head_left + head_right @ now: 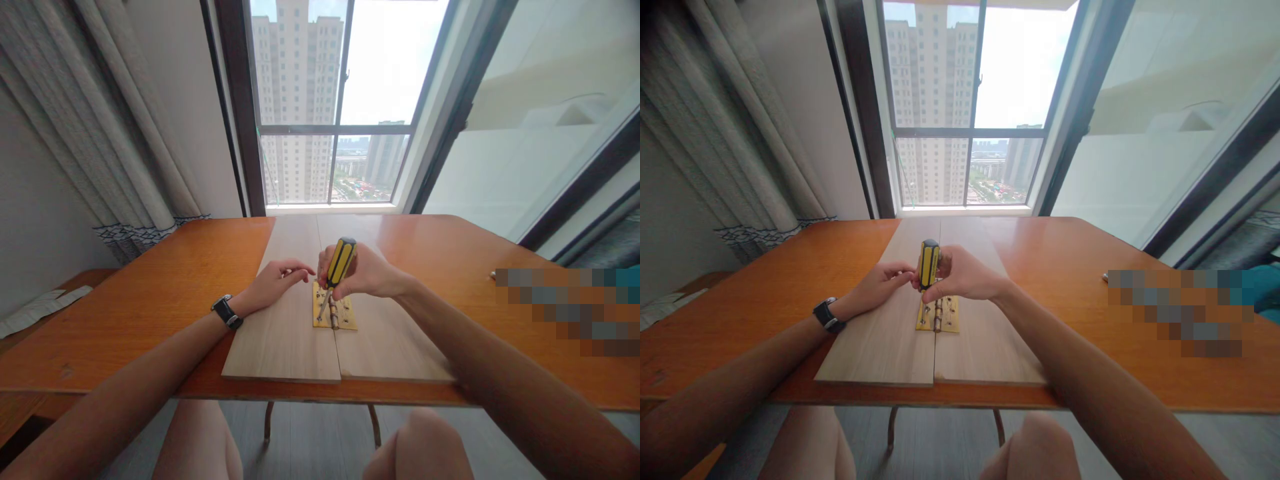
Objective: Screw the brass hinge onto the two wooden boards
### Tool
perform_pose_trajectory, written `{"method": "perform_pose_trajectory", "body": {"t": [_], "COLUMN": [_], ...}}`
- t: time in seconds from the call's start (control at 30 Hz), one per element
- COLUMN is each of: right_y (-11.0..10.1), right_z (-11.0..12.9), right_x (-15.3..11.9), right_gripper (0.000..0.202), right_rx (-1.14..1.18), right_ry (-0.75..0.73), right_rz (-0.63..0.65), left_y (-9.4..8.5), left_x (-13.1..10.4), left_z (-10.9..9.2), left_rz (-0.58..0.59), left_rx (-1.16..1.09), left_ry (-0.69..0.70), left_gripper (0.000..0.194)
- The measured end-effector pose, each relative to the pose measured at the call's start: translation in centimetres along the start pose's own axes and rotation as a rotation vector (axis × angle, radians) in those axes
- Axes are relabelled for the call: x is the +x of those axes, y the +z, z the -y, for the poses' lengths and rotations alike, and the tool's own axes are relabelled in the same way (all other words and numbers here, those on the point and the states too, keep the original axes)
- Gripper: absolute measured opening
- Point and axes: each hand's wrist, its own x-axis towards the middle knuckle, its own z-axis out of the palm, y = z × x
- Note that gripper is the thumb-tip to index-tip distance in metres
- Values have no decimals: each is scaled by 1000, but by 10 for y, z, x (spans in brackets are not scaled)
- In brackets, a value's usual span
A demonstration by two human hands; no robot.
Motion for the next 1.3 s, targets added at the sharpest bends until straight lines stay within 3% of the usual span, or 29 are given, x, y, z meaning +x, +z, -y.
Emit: {"method": "perform_pose_trajectory", "body": {"t": [0.13, 0.3, 0.43, 0.5, 0.73, 1.3], "right_y": [-6, -30, -48, -53, -53, -52], "right_z": [4, 6, -10, -21, -47, -50], "right_x": [-2, -2, 0, -1, -3, -4], "right_gripper": [31, 32, 36, 36, 31, 33], "right_rx": [110, 207, 259, 281, 289, 313], "right_ry": [-45, -164, -72, -7, 61, 110], "right_rz": [-60, -466, -761, -840, -841, -804], "left_y": [-1, 1, 2, 2, 3, 10], "left_x": [1, 2, 8, 14, 38, 36], "left_z": [0, -1, 4, 7, 7, 9], "left_rz": [-44, 25, 80, 124, 256, 206], "left_rx": [110, 289, 341, 368, 385, 411], "left_ry": [-34, -1, 54, 105, 196, 182], "left_gripper": [28, 27, 26, 26, 26, 20]}}
